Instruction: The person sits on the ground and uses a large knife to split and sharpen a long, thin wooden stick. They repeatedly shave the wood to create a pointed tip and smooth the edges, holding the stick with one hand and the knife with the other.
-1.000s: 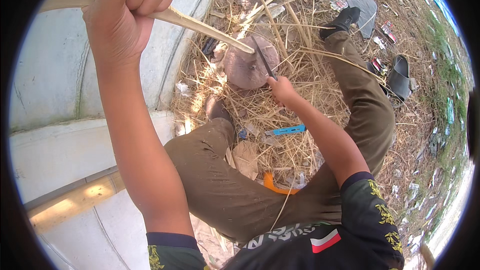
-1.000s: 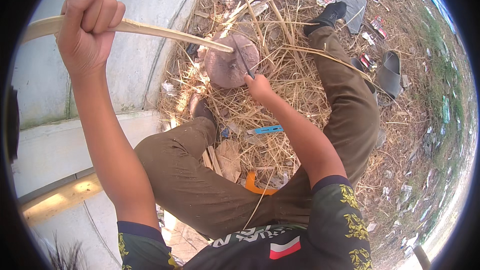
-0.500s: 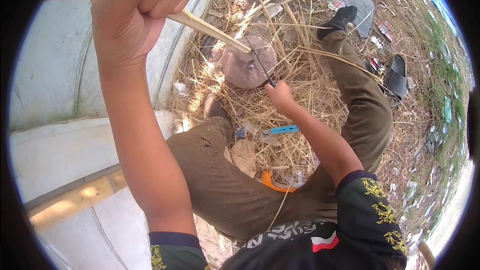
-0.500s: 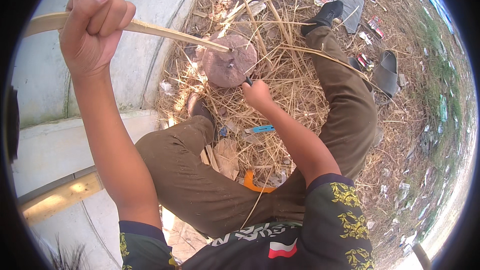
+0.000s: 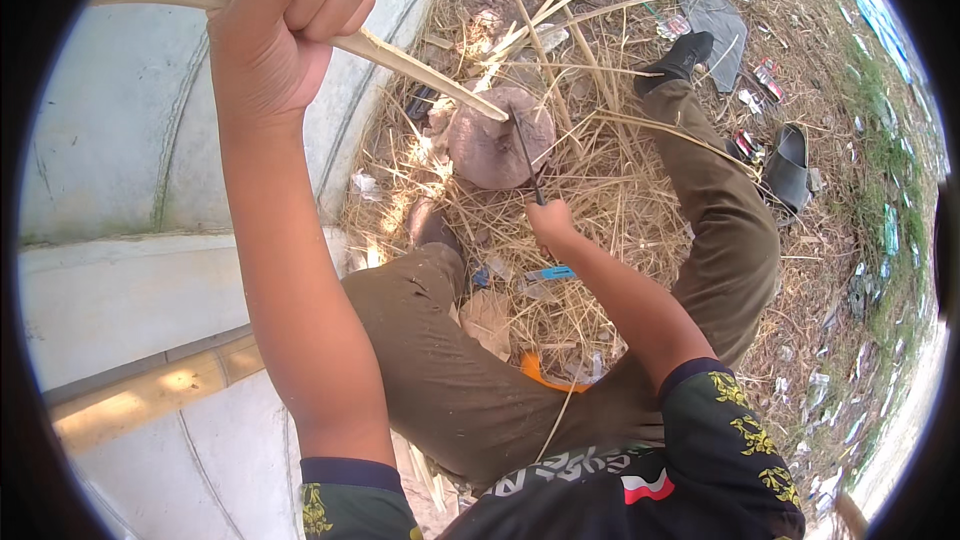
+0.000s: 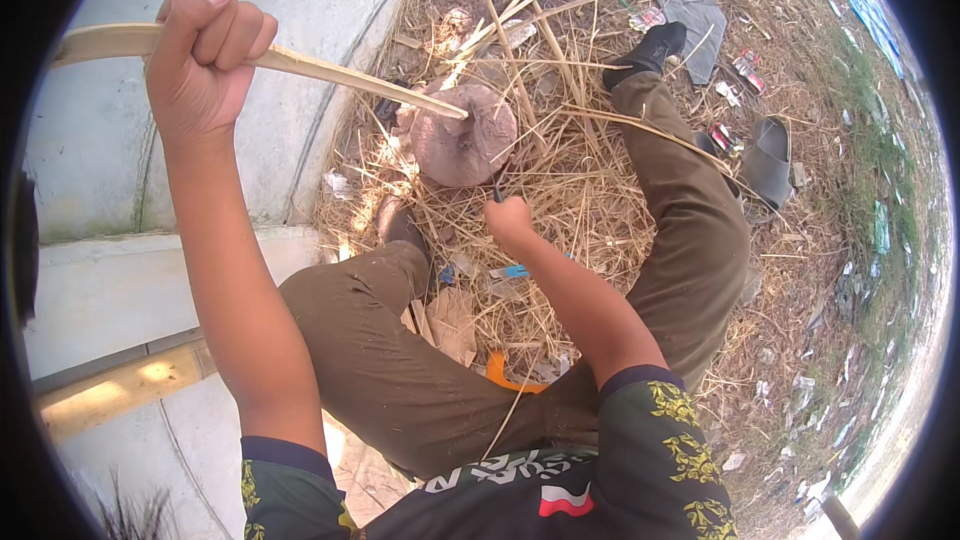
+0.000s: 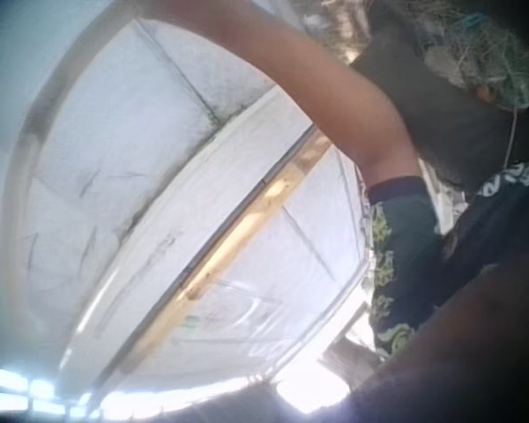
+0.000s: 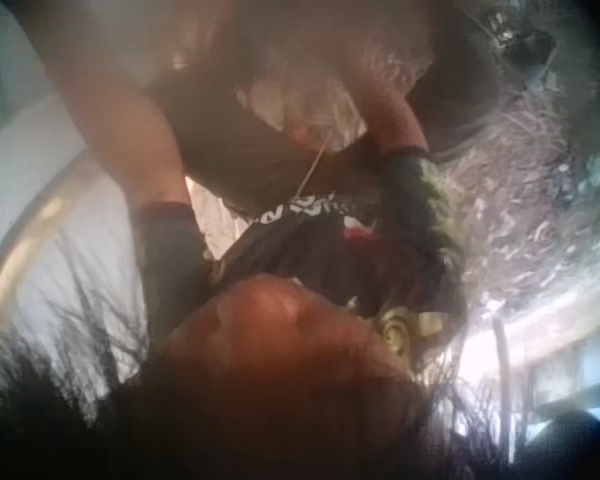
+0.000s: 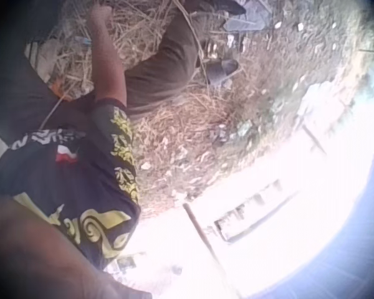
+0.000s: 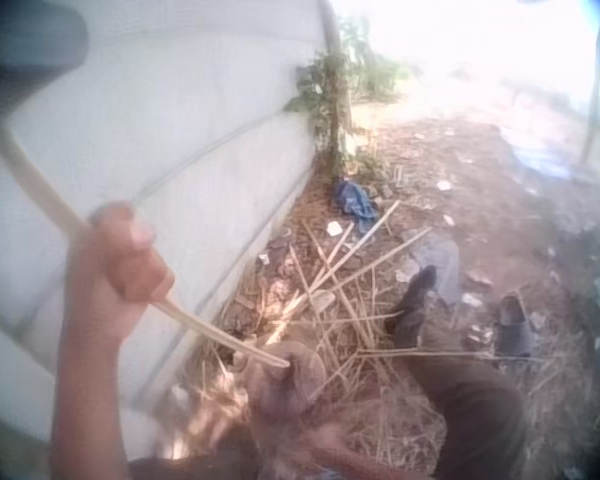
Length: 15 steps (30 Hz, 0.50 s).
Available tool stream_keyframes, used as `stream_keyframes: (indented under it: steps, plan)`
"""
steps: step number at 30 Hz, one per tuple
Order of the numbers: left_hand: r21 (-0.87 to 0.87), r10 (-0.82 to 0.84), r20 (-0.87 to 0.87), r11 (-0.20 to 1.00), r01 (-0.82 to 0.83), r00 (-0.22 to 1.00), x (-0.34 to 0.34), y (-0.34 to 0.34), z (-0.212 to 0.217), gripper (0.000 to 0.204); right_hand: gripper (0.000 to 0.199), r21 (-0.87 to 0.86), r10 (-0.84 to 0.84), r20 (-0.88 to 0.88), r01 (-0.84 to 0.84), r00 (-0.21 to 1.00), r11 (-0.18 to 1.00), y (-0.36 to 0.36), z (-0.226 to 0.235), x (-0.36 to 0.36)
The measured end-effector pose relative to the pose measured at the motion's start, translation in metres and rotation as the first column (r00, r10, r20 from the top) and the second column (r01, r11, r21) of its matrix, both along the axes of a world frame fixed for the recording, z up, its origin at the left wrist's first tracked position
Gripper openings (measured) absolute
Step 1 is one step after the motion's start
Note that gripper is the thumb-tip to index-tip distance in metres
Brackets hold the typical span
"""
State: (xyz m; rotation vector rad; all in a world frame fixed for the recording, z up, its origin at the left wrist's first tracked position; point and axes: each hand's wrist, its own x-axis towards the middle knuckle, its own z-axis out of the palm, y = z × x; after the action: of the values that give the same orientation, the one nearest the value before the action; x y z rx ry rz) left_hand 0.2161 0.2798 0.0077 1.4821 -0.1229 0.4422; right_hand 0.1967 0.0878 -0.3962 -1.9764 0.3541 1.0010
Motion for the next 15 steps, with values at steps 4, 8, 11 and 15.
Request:
stream_keyframes:
  steps: [4, 8, 11, 15]
  plan:
    - [-0.009, 0.049, 0.022, 0.999, -0.049, 0.999, -0.008, 0.013, -0.004, 0.048, 0.025, 0.139, -0.007, -0.205, 0.036, 0.979, 0.990, -0.010, 0.072, 0.028]
    - [-0.029, 0.037, 0.010, 0.999, -0.037, 0.999, -0.013, 0.017, -0.006, 0.047, 0.026, 0.628, -0.195, 0.060, 0.115, 0.979, 0.769, -0.009, 0.172, 0.084]
    - [-0.015, -0.020, 0.013, 1.000, 0.020, 1.000, -0.014, 0.020, -0.006, 0.046, 0.035, 0.901, -0.442, 0.182, 0.031, 0.878, 0.433, -0.012, 0.226, 0.104]
    - [-0.002, -0.004, 0.005, 1.000, 0.004, 1.000, 0.001, -0.001, -0.001, 0.046, 0.030, 0.963, -0.788, -0.007, 0.217, 0.616, 0.161, 0.018, 0.155, 0.064]
